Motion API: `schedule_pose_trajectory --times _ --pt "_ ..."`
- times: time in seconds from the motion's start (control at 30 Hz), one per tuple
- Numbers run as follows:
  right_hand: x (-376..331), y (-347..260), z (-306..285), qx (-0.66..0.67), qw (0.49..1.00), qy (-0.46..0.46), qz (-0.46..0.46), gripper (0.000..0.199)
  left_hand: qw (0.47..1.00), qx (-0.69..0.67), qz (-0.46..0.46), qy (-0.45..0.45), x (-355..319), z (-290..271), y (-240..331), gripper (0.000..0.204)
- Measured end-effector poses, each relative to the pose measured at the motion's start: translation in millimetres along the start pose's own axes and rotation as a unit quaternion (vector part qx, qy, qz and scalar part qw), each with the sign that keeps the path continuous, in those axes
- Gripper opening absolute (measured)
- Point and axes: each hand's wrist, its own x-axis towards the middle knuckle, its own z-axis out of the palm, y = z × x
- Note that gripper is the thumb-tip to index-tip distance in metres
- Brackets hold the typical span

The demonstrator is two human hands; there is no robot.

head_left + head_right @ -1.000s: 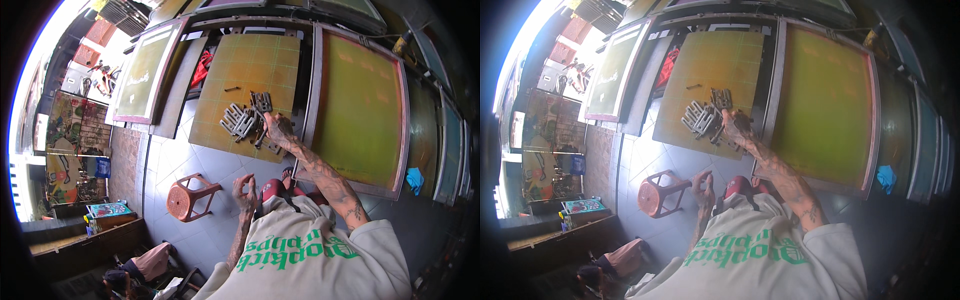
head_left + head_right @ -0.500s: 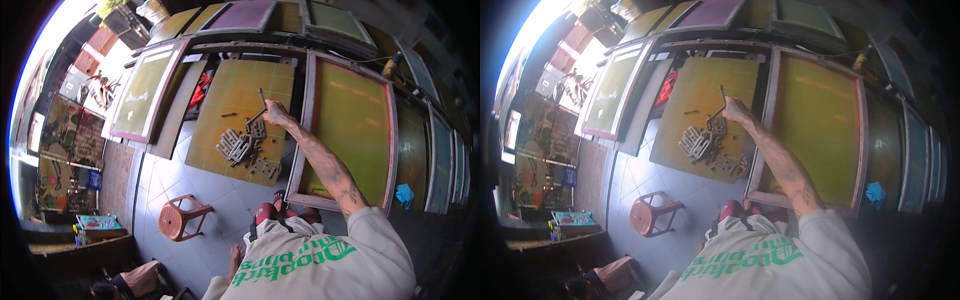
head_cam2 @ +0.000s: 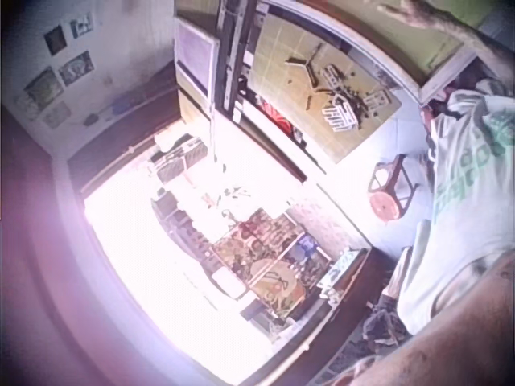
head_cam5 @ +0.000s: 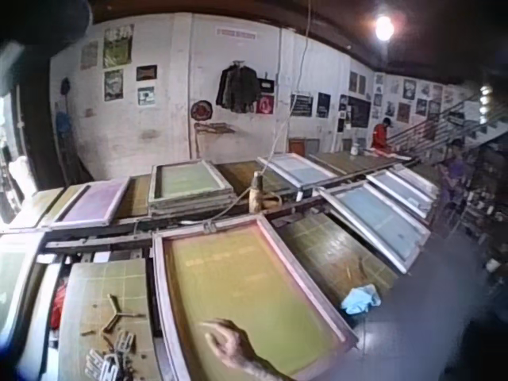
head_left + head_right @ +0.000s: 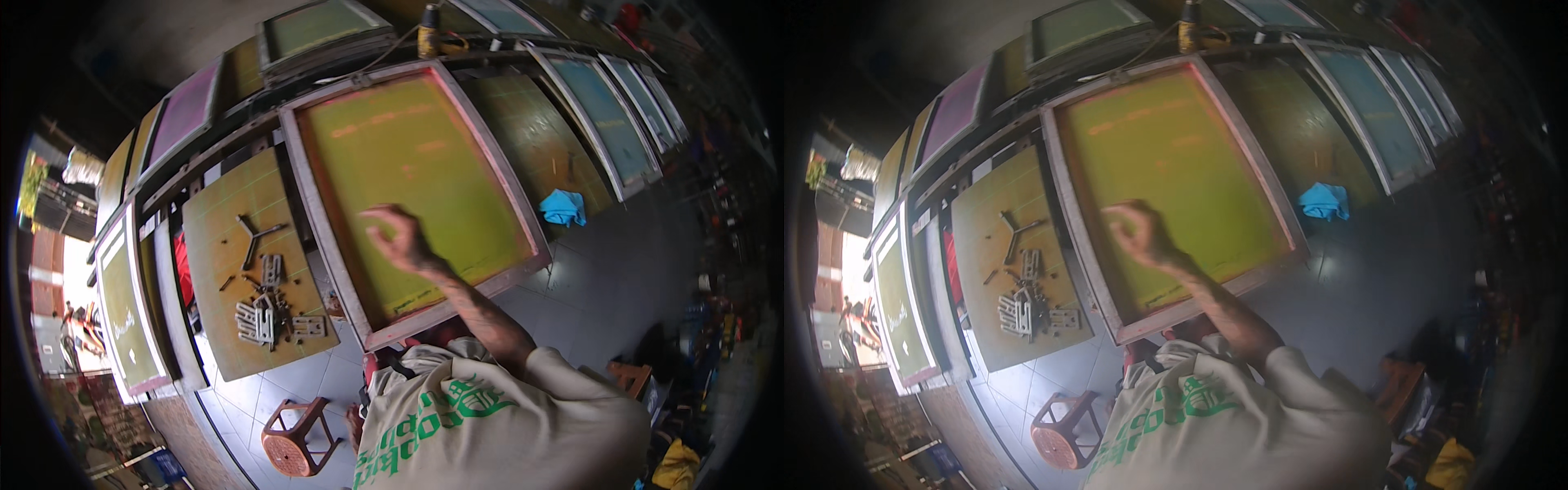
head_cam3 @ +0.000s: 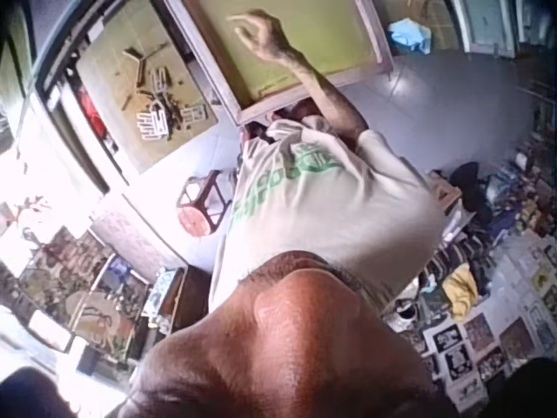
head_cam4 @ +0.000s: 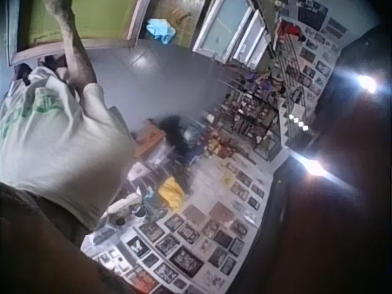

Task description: The person uses a small tool to scrape or clean the edge of a large green window frame. They then use a wrench to tighten bolts on the frame's corners, securing the assembly. The person works methodically around the frame, adjusting the hardware.

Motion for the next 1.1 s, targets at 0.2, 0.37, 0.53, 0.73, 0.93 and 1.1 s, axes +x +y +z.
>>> schedule_pose_trajectory --times 0.2,0.37,0.53,0.73,0.93,1.1 --pt "-88 114 -252 -0.098 0.926 0.274 0.242 0.014 0.982 0.176 0.065 -0.014 11 43 84 0.053" --pt "-115 225 -395 -0.238 0.879 0.291 0.294 0.020 0.970 0.217 0.086 -0.064 -5 98 103 0.061" --pt "-82 312 -439 -0.419 0.824 0.156 0.348 0.034 0.963 0.227 0.075 -0.125 -26 161 72 0.062" --pt "-43 355 -460 -0.220 0.758 0.087 0.608 0.038 0.945 0.263 0.055 -0.185 -84 236 31 0.051" --pt "-35 345 -462 -0.268 0.793 0.082 0.540 0.048 0.891 0.378 0.108 -0.227 -175 310 57 0.039" --pt "-58 393 -499 -0.526 0.766 -0.144 0.339 0.065 0.769 0.540 0.207 -0.271 -270 396 158 0.030"
